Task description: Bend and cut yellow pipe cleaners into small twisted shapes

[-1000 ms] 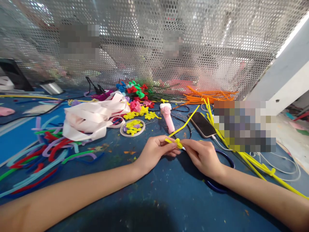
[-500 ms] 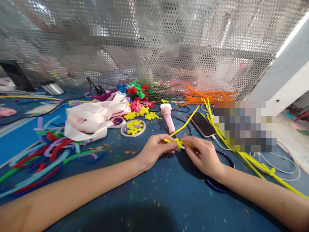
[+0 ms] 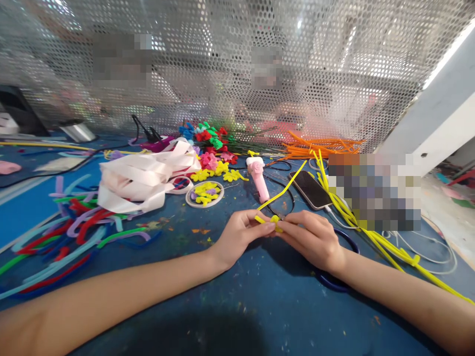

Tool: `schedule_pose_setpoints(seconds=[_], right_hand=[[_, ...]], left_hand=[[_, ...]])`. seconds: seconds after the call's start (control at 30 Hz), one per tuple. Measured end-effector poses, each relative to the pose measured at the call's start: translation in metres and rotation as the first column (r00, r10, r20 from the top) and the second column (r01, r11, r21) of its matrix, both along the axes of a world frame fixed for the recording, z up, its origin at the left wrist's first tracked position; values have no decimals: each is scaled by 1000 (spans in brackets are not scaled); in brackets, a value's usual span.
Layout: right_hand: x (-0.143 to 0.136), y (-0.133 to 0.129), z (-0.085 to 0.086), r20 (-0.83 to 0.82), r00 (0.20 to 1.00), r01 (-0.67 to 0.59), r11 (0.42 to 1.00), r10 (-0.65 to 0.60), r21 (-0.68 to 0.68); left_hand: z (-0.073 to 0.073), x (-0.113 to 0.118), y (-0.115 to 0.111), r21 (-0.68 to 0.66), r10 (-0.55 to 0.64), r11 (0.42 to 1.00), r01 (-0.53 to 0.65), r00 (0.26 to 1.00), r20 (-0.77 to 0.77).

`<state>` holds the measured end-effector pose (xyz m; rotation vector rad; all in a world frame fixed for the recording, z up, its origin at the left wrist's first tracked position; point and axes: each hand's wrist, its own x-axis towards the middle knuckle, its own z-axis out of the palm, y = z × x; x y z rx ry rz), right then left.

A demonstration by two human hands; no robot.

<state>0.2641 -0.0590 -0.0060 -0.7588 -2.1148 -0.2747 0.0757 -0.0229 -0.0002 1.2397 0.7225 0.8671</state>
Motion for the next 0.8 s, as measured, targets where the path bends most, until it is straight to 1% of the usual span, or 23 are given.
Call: schedule_pose_setpoints(seconds=[0.17,0.33,0.5,0.57,0.63,0.7,0.8], right_hand=[[1,0,-3,-46,998,-51,998,49,-32],[2,1,-4,-86,994,-79,996,75,-41],[2,1,-3,-84,992,-102,993,96,-63],[0,1,-1,-90,992,-91,994,86,-62],[-2,2,1,-123,992,-52,995,42,-80],[-5,2,4,-173,985,-21,990,-4,-138],[-6,5,7,-228,973,-26,960,-40,-279]], left_hand=[[1,-1,2,18,-33,999,34,999,-43],[1,0,2,-19,-28,999,27,999,-21],[0,0,3,-30,-44,999,43,999,-10],[0,0,3,-23,-43,999,43,999,-14],[0,1,3,-13,-31,999,31,999,-16],[0,2,4,-25,-9,1000,9,1000,16],[0,3,5,-94,35,995,-24,993,108]])
